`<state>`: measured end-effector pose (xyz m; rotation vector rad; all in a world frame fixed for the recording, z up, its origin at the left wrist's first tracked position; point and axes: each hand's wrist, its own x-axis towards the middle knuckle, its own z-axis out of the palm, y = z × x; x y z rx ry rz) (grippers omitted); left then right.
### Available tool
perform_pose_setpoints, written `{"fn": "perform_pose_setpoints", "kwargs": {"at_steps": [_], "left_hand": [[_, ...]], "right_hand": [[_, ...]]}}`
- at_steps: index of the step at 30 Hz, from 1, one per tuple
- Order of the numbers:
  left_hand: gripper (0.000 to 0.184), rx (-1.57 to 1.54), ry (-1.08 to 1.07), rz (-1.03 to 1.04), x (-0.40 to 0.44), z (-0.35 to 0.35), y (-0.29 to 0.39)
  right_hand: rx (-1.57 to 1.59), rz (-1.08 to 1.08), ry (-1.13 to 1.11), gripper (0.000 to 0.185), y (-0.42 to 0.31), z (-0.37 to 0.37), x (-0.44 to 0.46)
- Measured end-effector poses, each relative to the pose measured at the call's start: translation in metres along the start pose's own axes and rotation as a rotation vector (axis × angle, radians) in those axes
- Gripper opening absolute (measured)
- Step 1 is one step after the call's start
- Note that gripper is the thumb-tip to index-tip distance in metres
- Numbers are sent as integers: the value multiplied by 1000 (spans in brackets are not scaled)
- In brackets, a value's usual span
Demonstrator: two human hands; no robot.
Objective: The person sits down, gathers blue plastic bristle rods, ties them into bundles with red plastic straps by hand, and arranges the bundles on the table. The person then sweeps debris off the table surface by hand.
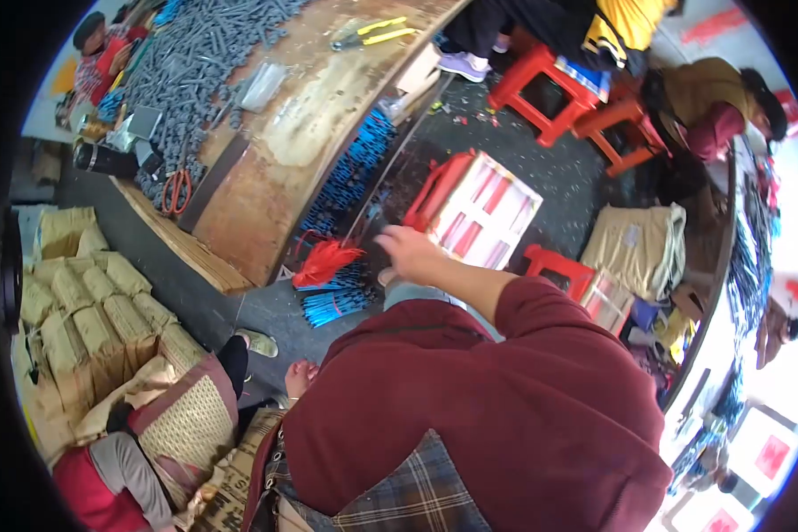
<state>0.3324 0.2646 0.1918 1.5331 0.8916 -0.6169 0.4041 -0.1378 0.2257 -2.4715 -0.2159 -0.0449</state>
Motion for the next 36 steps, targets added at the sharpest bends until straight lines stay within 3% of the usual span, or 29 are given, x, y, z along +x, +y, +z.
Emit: {"fn": "perform_pose_setpoints", "kwargs": {"at_steps": [1,3,4,7,8,10,12,16,20,23,25,29,33,36], "left_hand": [[17,33,-31,0,1,2,-14],[17,101,-89,8,1,-2,-45],[17,163,-126,8,1,-6,-60],[16,413,-251,-27,-3,-15,-102],[15,486,-283,-35,-5,-19,-113],[15,578,-330,-49,-2,-21,-121],[14,570,-342,-77,7,-17,-116],[13,287,-236,-203,28,4,-66],[19,165,-300,189,50,10,-38],[10,-69,-109,142,-3,18,-18],[9,18,-199,188,16,-10,-61],[7,412,-174,-4,-4,-27,-109],[6,566,-201,-65,-9,0,-101],[6,490,-211,-41,1,33,-68]], "right_hand": [[-50,108,-11,36,9,-3,-34],[-126,563,-399,38,9,-28,-82],[-187,673,-534,35,21,-25,-110],[-182,889,-608,25,33,-21,-198],[-142,912,-529,24,37,-15,-229],[-62,947,-366,24,37,-11,-274],[-200,902,-371,23,32,-17,-300],[-330,904,-339,23,47,4,-355],[-269,806,-392,24,32,-12,-333],[-203,921,-414,20,44,-17,-302],[-154,952,-466,19,33,-38,-270],[-193,897,-432,23,56,-45,-244],[-75,900,-359,24,100,-30,-222],[-57,793,-402,25,123,-36,-207]]}}
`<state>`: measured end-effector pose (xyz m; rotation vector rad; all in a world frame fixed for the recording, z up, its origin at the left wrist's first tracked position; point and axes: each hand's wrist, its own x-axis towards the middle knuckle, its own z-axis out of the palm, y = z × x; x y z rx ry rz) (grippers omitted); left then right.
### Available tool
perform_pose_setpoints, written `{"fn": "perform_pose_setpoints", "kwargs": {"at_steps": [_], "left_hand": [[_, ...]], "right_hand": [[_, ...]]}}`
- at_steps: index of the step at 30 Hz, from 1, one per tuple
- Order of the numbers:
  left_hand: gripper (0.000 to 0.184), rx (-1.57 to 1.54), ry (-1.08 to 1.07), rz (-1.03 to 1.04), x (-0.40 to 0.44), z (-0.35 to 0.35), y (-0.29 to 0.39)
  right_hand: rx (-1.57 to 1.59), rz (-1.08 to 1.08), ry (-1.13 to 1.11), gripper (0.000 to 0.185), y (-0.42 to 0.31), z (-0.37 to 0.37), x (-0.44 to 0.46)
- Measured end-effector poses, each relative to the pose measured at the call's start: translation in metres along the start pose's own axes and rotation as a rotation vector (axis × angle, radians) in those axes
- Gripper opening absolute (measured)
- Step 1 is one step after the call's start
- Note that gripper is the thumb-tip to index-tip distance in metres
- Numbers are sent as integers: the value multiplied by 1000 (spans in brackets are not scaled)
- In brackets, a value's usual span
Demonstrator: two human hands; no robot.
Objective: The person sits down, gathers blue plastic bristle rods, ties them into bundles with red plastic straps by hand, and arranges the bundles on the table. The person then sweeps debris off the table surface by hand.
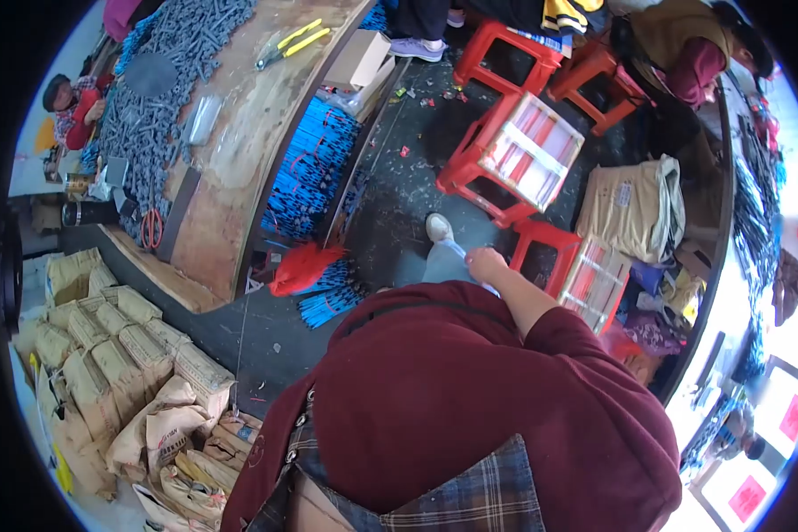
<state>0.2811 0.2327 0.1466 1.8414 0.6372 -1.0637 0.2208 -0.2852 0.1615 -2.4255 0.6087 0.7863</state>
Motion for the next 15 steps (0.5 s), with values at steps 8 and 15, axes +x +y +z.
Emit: {"fn": "perform_pose_setpoints", "kwargs": {"at_steps": [8,15], "left_hand": [[6,432,22,514,-18,49,153],[7,32,234,-50,-24,84,166]], "right_hand": [[-553,-304,-38,16,86,-55,59],[-294,-130,-300,26,189,-36,67]]}}
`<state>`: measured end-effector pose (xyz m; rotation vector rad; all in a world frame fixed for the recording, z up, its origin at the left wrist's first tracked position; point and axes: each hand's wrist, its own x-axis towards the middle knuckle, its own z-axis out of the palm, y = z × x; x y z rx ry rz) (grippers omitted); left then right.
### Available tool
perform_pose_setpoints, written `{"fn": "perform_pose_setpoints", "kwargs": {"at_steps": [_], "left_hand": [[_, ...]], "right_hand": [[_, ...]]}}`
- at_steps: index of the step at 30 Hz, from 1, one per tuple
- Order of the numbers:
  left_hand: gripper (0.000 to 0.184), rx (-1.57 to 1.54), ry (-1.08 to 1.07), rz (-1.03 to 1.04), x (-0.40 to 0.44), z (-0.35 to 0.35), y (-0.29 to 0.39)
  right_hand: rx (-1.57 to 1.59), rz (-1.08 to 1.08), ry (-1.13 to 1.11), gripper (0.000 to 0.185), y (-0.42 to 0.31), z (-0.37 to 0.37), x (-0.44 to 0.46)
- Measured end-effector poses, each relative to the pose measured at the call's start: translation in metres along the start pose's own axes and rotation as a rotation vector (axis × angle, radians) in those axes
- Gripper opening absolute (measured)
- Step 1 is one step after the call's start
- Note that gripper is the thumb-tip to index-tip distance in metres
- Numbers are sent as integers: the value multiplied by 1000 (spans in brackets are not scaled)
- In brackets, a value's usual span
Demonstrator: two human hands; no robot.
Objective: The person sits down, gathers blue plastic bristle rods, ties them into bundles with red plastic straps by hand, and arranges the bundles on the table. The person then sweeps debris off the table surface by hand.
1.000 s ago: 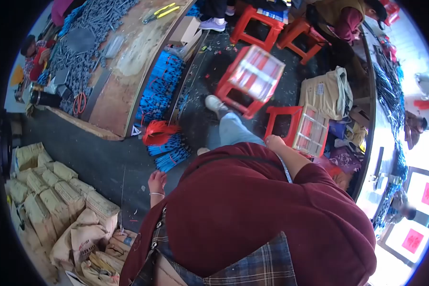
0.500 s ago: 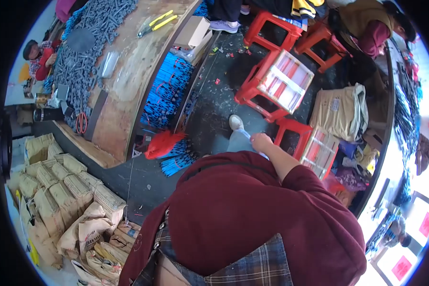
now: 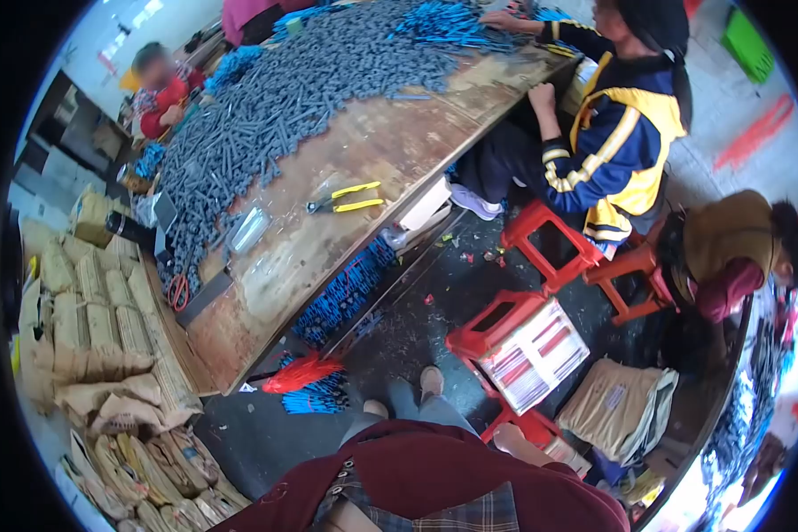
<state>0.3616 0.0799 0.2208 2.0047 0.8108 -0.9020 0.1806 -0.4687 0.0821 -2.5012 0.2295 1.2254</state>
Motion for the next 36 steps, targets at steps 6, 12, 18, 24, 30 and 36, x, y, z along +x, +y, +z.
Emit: {"fn": "perform_pose_setpoints", "kwargs": {"at_steps": [6,12,18,24,30,36], "left_hand": [[10,-15,41,-46,-14,9,-7],[13,-30,81,-59,-24,3,-34],[17,91,79,-58,-44,7,-73],[20,454,2,-88,-70,16,-60],[24,493,-70,-119,-49,53,-3],[36,139,-280,-93,14,153,49]], "right_hand": [[126,73,-33,26,-16,-44,34],[147,93,-26,26,-44,-77,51],[113,121,-25,28,-52,-77,39],[28,278,-5,29,-49,-120,35],[110,20,502,30,-28,-208,108],[-353,-7,498,35,25,-210,178]]}}
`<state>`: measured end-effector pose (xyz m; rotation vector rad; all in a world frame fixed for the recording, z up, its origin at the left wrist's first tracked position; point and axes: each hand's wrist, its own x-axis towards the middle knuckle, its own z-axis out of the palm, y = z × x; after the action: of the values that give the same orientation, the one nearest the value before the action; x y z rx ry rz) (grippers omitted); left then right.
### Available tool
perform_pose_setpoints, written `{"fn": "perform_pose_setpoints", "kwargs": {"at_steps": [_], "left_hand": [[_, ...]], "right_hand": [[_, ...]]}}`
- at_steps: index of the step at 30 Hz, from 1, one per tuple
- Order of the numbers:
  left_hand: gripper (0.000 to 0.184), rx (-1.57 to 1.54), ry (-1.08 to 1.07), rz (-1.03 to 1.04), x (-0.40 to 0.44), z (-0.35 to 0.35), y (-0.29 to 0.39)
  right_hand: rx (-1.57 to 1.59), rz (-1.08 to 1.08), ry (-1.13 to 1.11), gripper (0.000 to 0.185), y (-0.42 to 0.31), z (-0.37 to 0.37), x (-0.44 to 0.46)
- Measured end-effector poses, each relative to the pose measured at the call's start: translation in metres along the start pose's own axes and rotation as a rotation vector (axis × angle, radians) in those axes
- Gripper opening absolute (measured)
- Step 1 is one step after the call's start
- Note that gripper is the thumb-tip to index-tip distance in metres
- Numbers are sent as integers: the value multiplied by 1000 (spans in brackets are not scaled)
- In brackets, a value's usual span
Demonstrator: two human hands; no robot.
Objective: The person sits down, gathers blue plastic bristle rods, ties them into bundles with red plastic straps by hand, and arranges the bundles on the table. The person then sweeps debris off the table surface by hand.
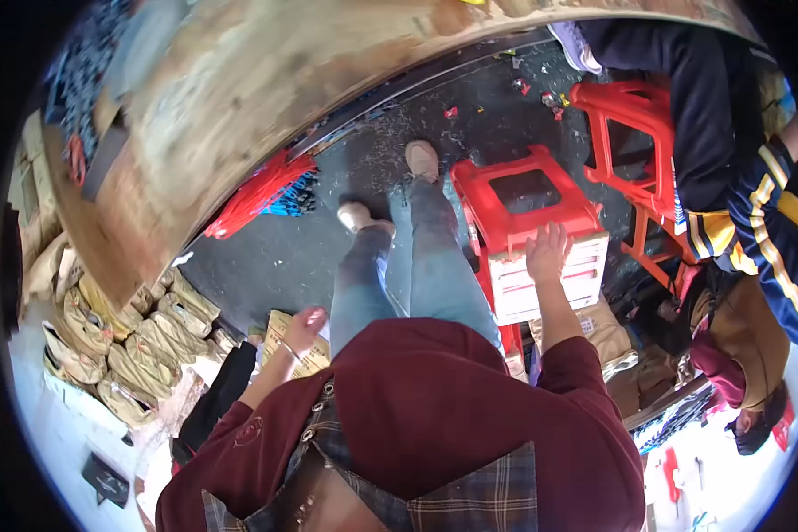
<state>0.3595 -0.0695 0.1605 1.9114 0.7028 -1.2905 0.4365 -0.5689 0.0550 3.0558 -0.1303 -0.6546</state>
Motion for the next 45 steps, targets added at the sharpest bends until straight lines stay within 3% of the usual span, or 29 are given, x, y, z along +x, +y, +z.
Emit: {"fn": "perform_pose_setpoints", "kwargs": {"at_steps": [3,6,8,11,12,15,22,28,31,32,35,36,38,39,40,42,43,44,45], "left_hand": [[43,237,-83,24,31,23,21],[49,430,-134,30,53,38,10],[55,452,-198,-77,63,39,0],[59,555,-85,40,86,48,-39],[64,536,-114,-28,93,51,-39],[68,638,18,71,126,75,-81],[65,341,304,-161,178,74,-107],[55,275,602,-194,192,63,-133],[51,342,763,-50,219,57,-178],[46,346,820,-51,220,51,-165],[42,266,592,145,257,13,-177],[33,219,645,328,277,-1,-180],[26,201,785,501,319,-27,-153],[21,105,786,614,339,-38,-133],[21,-39,651,726,349,-49,-105],[27,31,651,1122,379,-61,-67],[30,63,624,1185,373,-68,-45],[32,113,689,1270,377,-71,-32],[32,72,689,1284,380,-76,-26]], "right_hand": [[79,-110,23,38,12,39,1],[152,-57,-3,33,17,61,19],[138,-89,137,29,14,58,26],[163,-99,295,20,9,53,31],[166,-100,303,19,9,53,30],[166,-98,354,17,10,53,28],[131,-158,362,19,11,59,24],[77,-225,376,16,13,63,25],[57,-254,332,15,13,62,25],[47,-241,311,15,10,59,26],[-39,-253,293,15,22,70,23],[16,-268,306,15,24,73,24],[99,-252,297,15,19,68,26],[126,-220,273,15,12,66,23],[122,-214,286,17,6,65,21],[-50,-275,220,17,32,75,26],[-130,-304,187,17,48,81,33],[-219,-226,-73,18,51,78,53],[-345,-202,-43,19,16,73,75]]}}
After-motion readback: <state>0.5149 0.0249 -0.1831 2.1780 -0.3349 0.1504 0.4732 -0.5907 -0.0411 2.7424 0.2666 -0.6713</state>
